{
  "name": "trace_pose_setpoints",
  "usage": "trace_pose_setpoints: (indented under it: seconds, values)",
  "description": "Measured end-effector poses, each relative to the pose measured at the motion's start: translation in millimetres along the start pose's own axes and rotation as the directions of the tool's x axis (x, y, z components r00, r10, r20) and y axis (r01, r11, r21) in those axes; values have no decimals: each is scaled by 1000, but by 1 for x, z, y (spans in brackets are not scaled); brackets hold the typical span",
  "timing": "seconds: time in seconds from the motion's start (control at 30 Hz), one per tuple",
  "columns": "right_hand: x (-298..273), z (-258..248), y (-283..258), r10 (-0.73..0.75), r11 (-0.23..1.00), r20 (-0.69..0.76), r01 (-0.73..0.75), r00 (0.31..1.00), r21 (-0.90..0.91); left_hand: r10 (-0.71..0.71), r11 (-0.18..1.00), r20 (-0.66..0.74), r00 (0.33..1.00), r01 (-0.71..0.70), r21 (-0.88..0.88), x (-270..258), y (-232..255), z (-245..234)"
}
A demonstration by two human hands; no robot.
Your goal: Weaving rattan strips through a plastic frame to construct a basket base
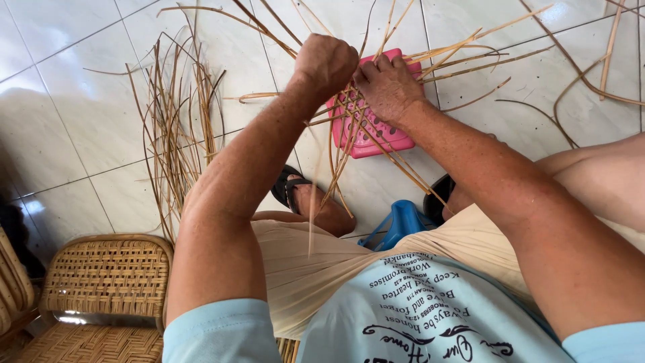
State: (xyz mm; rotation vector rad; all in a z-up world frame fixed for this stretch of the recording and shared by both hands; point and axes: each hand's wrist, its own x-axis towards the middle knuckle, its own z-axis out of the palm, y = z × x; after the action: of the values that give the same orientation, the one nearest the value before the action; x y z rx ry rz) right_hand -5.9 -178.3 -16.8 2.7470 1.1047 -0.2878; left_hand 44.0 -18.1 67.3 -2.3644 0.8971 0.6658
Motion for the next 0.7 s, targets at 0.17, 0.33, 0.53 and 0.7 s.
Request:
trace_pose_setpoints:
  seconds: [0.17, 0.33, 0.53, 0.7]
  values:
    - [-2, -2, 1, -4, 999, -3, 4, 1000, -48, -190, 894, 105, 976, 216, -391, -18, 0, 9]
    - [-4, -1, 1, -13, 997, -140, 1, 990, -83, -307, 195, 176, 935, 243, -950, -40, -27, 72]
    - [-3, 0, 2, -7, 999, -104, 3, 995, -32, 48, -381, 431, 901, 416, -826, -56, -19, 60]
    - [-4, -5, 3, -10, 1000, -95, 10, 995, -1, -33, -300, 237, 971, 217, -929, -61, -18, 28]
